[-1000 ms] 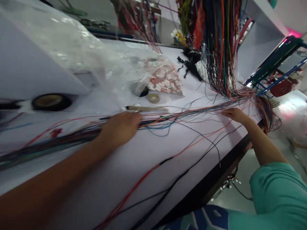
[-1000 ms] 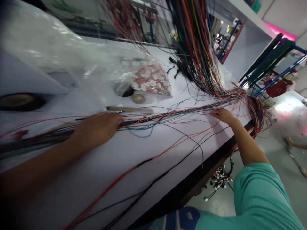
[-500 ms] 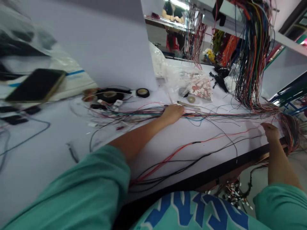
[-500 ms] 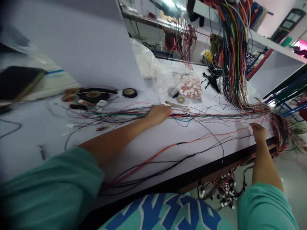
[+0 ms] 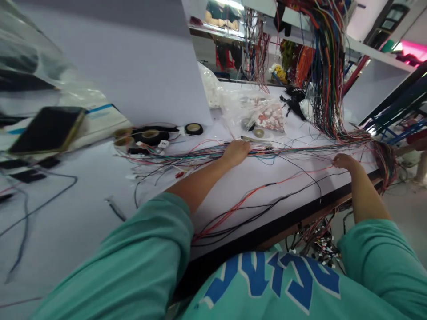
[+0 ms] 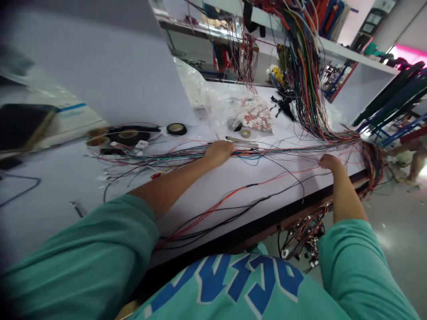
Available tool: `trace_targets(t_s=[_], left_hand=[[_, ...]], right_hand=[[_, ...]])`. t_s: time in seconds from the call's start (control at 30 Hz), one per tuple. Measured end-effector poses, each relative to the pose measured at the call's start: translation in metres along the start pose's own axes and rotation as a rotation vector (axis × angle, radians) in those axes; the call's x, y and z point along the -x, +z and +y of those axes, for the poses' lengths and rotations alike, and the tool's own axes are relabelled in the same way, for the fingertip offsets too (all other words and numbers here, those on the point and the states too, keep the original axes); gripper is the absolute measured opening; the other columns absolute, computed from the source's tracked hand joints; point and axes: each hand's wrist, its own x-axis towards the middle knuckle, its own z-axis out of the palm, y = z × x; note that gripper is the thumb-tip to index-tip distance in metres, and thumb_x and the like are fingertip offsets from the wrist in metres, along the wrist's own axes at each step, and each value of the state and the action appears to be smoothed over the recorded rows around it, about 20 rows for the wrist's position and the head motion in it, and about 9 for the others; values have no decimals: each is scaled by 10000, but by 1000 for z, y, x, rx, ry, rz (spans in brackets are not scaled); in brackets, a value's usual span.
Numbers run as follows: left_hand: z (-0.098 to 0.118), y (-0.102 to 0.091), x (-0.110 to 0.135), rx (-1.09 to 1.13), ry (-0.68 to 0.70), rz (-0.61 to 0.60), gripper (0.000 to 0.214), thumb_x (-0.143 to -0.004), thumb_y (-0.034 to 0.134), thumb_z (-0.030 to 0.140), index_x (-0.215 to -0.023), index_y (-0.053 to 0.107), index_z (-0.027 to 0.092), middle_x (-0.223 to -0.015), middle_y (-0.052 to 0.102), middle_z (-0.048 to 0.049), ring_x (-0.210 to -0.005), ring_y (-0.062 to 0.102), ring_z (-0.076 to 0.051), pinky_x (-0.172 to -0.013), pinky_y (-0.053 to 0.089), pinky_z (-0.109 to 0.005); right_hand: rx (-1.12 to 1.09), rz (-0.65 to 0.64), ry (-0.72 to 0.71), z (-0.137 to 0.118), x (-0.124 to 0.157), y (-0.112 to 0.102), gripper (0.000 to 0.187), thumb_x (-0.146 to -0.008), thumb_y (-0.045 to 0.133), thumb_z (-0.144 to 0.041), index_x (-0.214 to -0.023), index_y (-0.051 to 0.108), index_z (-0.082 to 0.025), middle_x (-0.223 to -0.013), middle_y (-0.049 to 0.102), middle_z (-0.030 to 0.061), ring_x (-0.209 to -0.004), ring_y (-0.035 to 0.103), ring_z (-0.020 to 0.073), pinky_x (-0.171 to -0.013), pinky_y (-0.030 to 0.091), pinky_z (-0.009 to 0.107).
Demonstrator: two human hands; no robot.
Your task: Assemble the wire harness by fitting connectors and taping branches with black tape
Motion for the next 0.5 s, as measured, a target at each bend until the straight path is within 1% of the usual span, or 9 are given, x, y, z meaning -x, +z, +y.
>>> trace_targets(t_s=[0.03,0.1,0.2,0.27,0.3,0.37,0.5], left_hand=[[0,0,0,-4,-2,1,359,-939,320,251,-1027,613,62,-944,674,-176,-1010,613,-262,-806,428,-338],[0,1,-1,-17,1,-2,355,-936,328,252,-1020,618,66,-938,675,-172,-1008,611,-260,-805,426,-336],[-1,4,0,-40,24,15,364,-932,318,246,-1018,622,65,-964,671,-181,-1036,591,-274,-823,419,-360],[-3,6,0,-47,23,48,366,-926,330,273,-1009,627,75,-986,666,-182,-1060,567,-289,-843,411,-385],[-3,7,1,-45,17,63,365,-921,343,295,-1005,629,85,-1002,662,-180,-1072,554,-295,-854,407,-395],[-5,9,1,-30,2,69,363,-913,361,332,-1006,631,108,-1044,652,-169,-1094,530,-297,-868,402,-400],[-8,8,-1,10,-2,5,370,-917,348,339,-1040,621,123,-1108,627,-155,-1127,505,-288,-873,407,-380]], right_hand=[[24,-8,-5,-11,-1,0,101,-656,589,-176,-643,686,-151,-654,692,84,-687,652,213,-638,494,294],[57,-16,-26,-36,-2,3,190,-696,568,-190,-807,720,-166,-891,725,93,-879,653,229,-728,485,289],[81,-17,-53,-68,2,6,256,-751,537,-225,-929,720,-197,-1042,709,76,-996,624,225,-778,466,279],[79,4,-62,-80,8,6,288,-800,504,-300,-980,712,-214,-1088,696,70,-1022,613,235,-781,462,294],[78,15,-63,-81,11,5,311,-820,482,-339,-1001,707,-223,-1098,693,66,-1022,612,240,-775,461,302],[50,57,-54,-75,19,3,336,-839,452,-386,-1011,706,-247,-1078,701,51,-996,621,238,-747,459,299],[-181,217,18,-42,31,7,267,-796,504,-356,-885,736,-260,-957,731,14,-898,642,208,-677,452,266]])
